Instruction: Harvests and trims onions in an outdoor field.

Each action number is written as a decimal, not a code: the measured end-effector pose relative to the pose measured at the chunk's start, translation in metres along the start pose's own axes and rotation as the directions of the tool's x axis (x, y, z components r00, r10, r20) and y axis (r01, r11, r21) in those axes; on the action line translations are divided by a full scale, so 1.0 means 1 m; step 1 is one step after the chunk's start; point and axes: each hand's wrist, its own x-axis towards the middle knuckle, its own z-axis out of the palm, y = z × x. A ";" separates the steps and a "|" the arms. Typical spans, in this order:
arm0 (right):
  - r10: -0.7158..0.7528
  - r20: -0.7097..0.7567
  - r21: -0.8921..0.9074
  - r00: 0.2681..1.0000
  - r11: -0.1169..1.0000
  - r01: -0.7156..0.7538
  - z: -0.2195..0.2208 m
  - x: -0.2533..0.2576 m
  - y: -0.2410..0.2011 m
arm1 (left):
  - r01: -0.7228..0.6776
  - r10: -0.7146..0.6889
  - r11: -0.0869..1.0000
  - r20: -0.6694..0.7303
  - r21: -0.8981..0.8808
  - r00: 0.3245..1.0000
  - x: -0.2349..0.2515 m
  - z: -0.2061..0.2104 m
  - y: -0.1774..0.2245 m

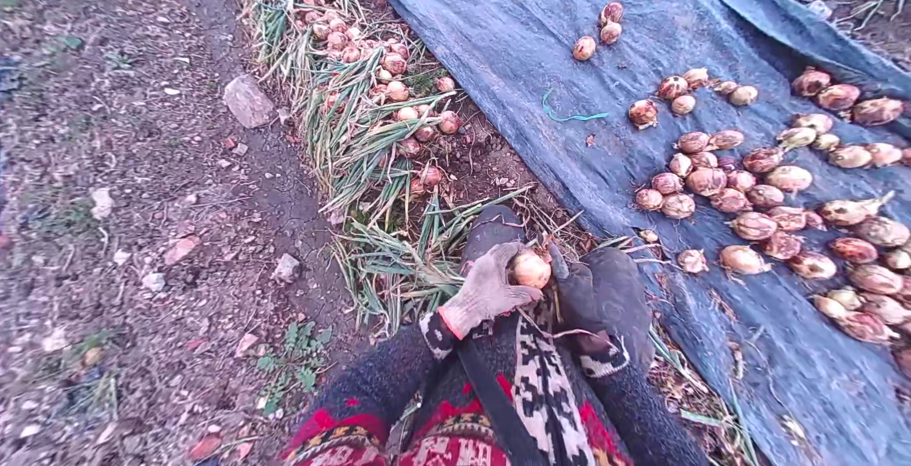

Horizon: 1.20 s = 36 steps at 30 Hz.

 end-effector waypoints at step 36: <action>0.266 -0.020 0.075 0.964 0.962 -0.264 -0.051 0.085 0.021 | 0.439 -0.359 0.540 -0.276 0.718 0.892 0.254 -0.142 -0.269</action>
